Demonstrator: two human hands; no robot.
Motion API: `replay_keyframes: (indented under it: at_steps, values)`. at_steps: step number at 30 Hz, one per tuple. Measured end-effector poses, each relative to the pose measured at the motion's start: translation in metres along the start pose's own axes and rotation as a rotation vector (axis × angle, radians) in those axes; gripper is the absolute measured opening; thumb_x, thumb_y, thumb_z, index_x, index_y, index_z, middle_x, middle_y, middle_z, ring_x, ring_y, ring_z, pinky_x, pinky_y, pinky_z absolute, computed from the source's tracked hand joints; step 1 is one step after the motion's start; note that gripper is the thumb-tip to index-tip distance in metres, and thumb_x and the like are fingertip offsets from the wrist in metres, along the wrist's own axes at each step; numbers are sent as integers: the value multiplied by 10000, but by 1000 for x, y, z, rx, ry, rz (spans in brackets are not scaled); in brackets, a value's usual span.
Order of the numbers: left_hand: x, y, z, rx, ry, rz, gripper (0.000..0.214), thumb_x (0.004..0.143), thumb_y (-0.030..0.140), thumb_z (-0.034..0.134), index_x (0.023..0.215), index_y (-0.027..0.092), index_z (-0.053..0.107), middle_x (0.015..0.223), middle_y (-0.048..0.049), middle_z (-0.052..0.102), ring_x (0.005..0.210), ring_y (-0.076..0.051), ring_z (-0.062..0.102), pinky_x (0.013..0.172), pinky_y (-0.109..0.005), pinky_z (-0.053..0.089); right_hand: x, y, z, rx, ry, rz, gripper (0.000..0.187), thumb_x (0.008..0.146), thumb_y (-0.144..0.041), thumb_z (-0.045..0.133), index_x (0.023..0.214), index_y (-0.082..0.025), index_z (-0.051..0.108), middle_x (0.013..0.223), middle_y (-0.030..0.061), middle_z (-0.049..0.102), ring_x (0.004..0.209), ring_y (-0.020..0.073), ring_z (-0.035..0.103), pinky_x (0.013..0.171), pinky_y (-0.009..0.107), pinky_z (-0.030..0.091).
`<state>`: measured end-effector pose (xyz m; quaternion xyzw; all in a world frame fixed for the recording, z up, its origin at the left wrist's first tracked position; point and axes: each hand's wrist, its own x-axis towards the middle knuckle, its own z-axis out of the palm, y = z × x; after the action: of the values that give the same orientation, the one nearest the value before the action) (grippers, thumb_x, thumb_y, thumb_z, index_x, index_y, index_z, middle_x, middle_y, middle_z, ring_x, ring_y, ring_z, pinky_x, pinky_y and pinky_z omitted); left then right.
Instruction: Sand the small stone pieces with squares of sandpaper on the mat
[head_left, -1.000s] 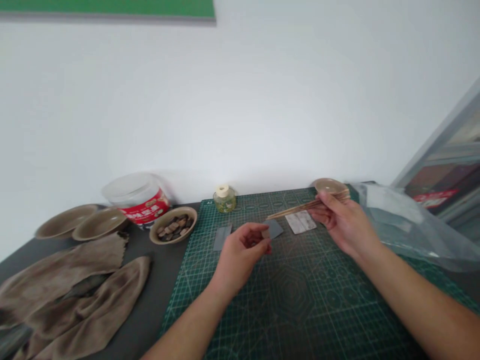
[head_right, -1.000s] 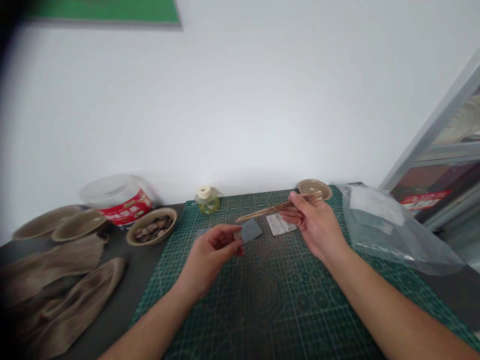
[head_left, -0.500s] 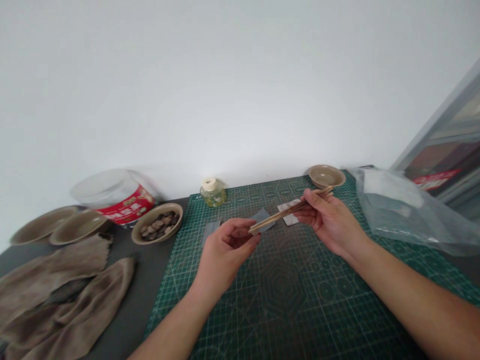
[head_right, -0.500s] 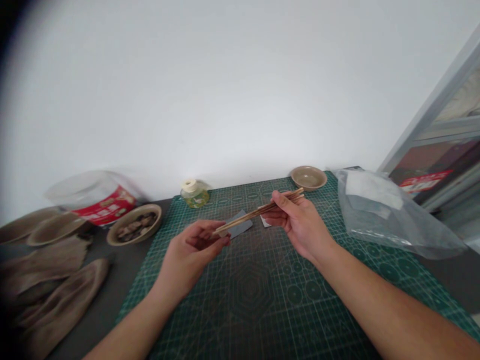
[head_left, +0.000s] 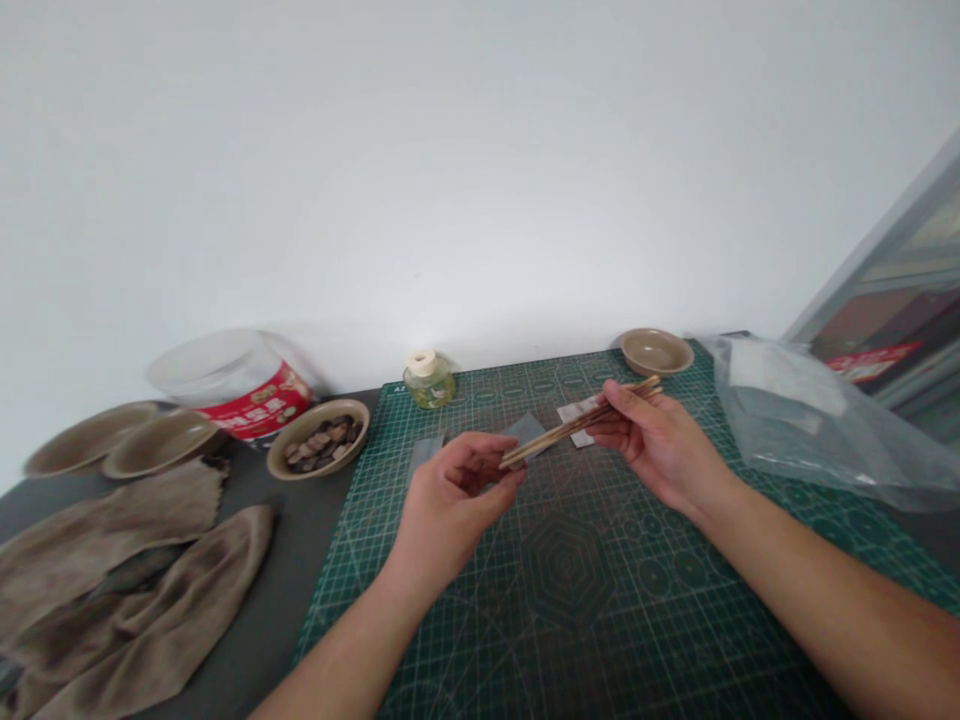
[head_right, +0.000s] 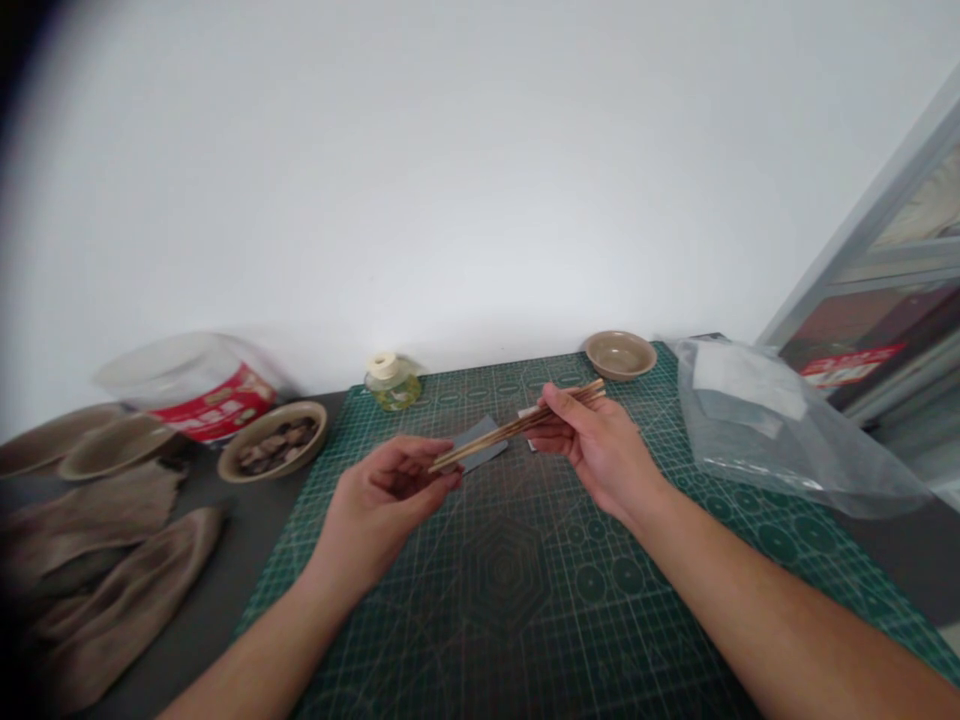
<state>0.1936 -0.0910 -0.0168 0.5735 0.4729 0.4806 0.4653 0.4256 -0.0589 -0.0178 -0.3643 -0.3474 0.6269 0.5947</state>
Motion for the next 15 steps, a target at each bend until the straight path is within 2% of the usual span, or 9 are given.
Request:
replay_keyframes:
  at_steps: [9,15]
  values:
    - [-1,-4,-1,31,-56,9,266,723,202,778,970,168,684,780,-36,719,712,-142,662,653,-231,509,-1,1,0,-1,13,3,220,771,-350,793,823,-146,729,785,64,769,595,156,722,568,210,626]
    - [-1,-3,0,30,-45,12,266,728,213,777,972,171,680,746,-19,694,682,-127,637,638,-224,499,1,1,-3,-8,25,12,230,756,-350,805,809,-140,726,751,65,764,568,158,715,545,208,622]
